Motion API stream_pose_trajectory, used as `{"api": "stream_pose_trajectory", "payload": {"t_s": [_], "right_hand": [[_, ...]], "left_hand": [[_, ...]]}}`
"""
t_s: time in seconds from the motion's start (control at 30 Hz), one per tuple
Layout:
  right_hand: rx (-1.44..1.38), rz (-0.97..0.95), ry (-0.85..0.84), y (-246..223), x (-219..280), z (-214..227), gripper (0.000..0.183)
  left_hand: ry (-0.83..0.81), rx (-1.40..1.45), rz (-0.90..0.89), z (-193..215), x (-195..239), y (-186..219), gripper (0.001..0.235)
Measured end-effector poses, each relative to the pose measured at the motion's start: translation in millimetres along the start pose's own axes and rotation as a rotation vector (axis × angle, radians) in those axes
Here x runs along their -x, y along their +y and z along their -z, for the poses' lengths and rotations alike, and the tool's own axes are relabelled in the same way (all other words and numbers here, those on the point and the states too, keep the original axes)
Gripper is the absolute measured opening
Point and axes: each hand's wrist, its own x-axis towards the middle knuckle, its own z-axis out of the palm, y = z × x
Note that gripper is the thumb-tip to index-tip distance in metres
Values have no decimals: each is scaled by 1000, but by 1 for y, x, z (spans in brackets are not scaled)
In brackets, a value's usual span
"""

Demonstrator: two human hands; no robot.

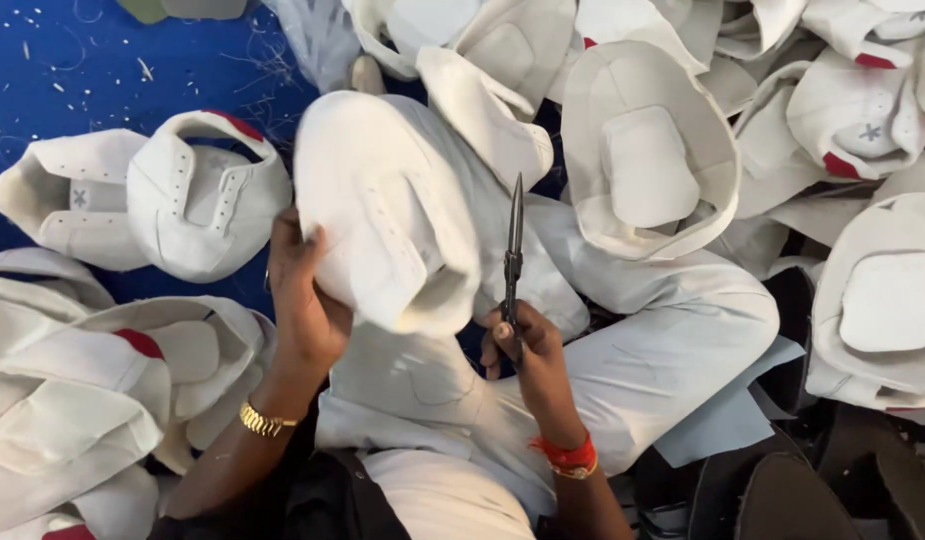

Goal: The person trims excess material from shoe uppers using scissors.

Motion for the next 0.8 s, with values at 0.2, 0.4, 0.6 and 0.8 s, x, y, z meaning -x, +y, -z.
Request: {"api": "stream_pose_trajectory", "payload": {"t_s": [0.2,0.4,0.6,0.8], "right_hand": [[10,85,-217,-20,1,20,56],[59,-82,-338,-36,-1,9,67],[-93,-82,-462,-48,-11,-13,72],[-10,-192,-424,-51,-29,-21,38]], "left_hand": [[-183,-468,-126,-18,-6,44,25],[-184,-733,-333,-25,2,70,21],[-193,-760,-333,-29,6,76,24],[-239,-920,-384,-21,15,89,23]]}}
